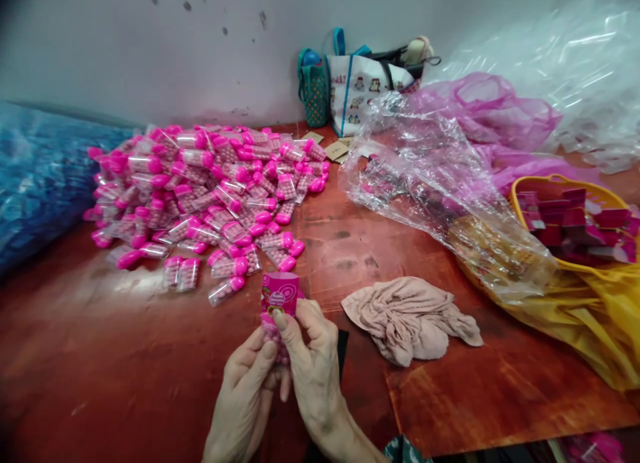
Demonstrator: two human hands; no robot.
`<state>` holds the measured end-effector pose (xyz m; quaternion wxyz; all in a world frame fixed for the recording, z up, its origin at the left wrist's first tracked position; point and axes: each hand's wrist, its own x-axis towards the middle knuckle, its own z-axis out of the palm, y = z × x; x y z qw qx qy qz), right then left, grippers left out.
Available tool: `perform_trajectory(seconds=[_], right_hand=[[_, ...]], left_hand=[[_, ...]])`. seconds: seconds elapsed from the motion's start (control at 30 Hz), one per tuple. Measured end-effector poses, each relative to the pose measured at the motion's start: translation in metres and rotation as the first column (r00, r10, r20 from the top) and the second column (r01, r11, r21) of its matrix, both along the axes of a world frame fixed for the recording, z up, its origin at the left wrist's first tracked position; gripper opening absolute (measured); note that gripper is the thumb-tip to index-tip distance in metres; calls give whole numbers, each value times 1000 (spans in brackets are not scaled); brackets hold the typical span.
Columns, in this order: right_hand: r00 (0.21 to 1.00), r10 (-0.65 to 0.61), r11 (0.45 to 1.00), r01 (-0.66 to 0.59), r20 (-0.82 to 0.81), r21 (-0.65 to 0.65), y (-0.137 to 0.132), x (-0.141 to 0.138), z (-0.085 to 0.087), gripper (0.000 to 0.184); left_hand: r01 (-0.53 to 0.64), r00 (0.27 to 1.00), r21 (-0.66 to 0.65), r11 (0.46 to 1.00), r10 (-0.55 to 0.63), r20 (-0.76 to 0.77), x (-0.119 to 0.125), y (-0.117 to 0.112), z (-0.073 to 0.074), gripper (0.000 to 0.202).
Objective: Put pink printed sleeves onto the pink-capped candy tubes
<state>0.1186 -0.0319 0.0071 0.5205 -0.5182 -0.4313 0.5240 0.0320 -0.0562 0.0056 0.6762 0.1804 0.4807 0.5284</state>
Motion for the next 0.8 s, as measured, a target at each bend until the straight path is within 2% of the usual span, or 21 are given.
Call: perform_trajectory(seconds=[0.1, 0.27, 0.33, 0.5, 0.6, 0.7, 0.8], right_hand=[[998, 11, 1000, -10, 62, -24, -6, -4, -5, 20], [1000, -18, 997, 18, 10, -79, -9, -7, -13, 20], [998, 2, 990, -11, -64, -139, -7, -4, -15, 20], [950, 12, 948, -111, -313, -299, 1, 6, -11, 29], [914, -16, 928, -138, -405, -346, 2, 7, -6, 32], [919, -24, 919, -134, -394, -370, 1, 3, -2, 31], [957, -60, 910, -65, -285, -409, -1, -2, 0, 30]], left_hand=[[-45, 997, 15, 999, 46, -57, 2, -1, 0, 18], [-29, 996, 13, 1000, 30, -86, 2, 1, -3, 19], [26, 994, 20, 999, -24, -104, 0, 3, -7, 18], [276, 945, 27, 961, -266, -192, -2, 3, -11, 20], [320, 933, 35, 947, -309, -184, -1, 0, -10, 23], [317, 925, 29, 948, -303, -229, -1, -1, -8, 28], [265, 937, 25, 964, -251, -241, 2, -2, -3, 37]])
